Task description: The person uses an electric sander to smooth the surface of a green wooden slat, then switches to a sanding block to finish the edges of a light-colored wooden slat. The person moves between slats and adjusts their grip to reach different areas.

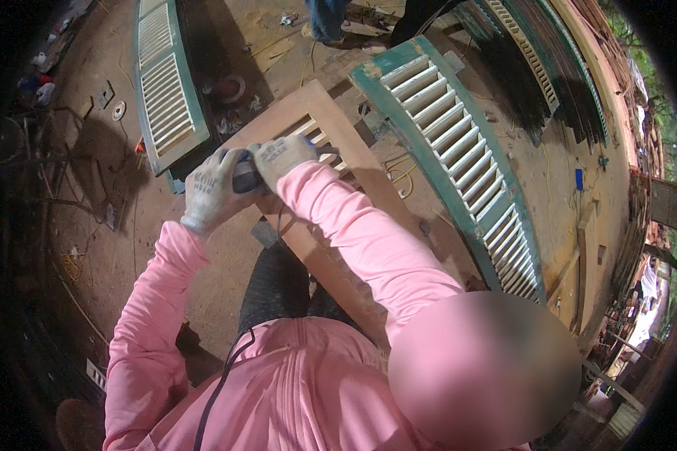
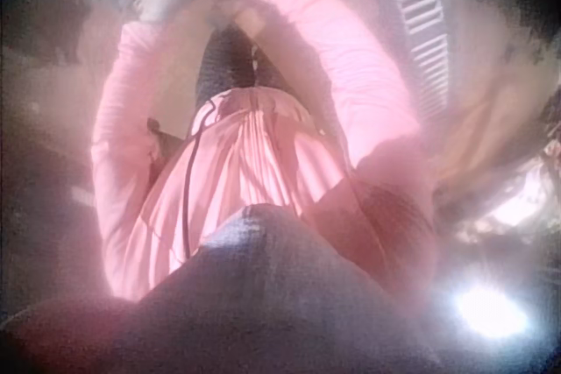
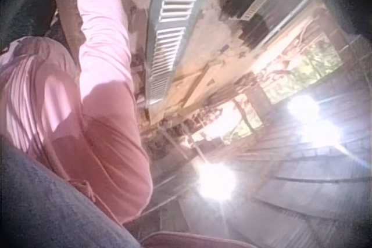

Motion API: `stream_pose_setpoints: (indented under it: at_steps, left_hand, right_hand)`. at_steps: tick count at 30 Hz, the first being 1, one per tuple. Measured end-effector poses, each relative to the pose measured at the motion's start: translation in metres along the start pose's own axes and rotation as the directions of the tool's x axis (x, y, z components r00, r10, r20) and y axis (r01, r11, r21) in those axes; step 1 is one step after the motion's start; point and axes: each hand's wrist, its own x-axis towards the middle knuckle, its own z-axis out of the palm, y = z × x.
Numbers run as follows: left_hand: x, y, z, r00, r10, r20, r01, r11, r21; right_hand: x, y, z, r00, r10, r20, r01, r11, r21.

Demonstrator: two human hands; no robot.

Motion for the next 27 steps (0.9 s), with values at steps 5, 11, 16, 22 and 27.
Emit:
stream_pose_setpoints:
  at_steps: [5,11,16,22,27]
  left_hand:
    - [0.011,0.02,0.01,0.998,-0.056,0.03,0.055,0.998,0.031]
    - [0.076,0.071,0.036,0.998,0.067,-0.002,-0.067,0.997,-0.047]
    - [0.135,0.1,0.038,0.98,0.196,0.039,-0.195,0.98,-0.039]
    - [0.134,0.095,0.036,0.981,0.178,0.081,-0.175,0.983,-0.048]
    - [0.084,0.066,0.032,0.988,0.152,0.041,-0.151,0.988,-0.017]
  right_hand:
    - [-0.008,0.019,-0.011,0.998,0.003,0.07,-0.005,1.0,0.022]
    - [-0.025,0.107,-0.006,0.995,0.096,0.034,-0.093,0.991,-0.095]
    - [-0.037,0.164,-0.009,0.96,0.261,-0.104,-0.275,0.948,-0.158]
    - [-0.041,0.153,-0.011,0.958,0.217,-0.186,-0.24,0.964,-0.11]
    - [-0.035,0.099,-0.005,0.977,0.214,-0.009,-0.214,0.972,-0.098]
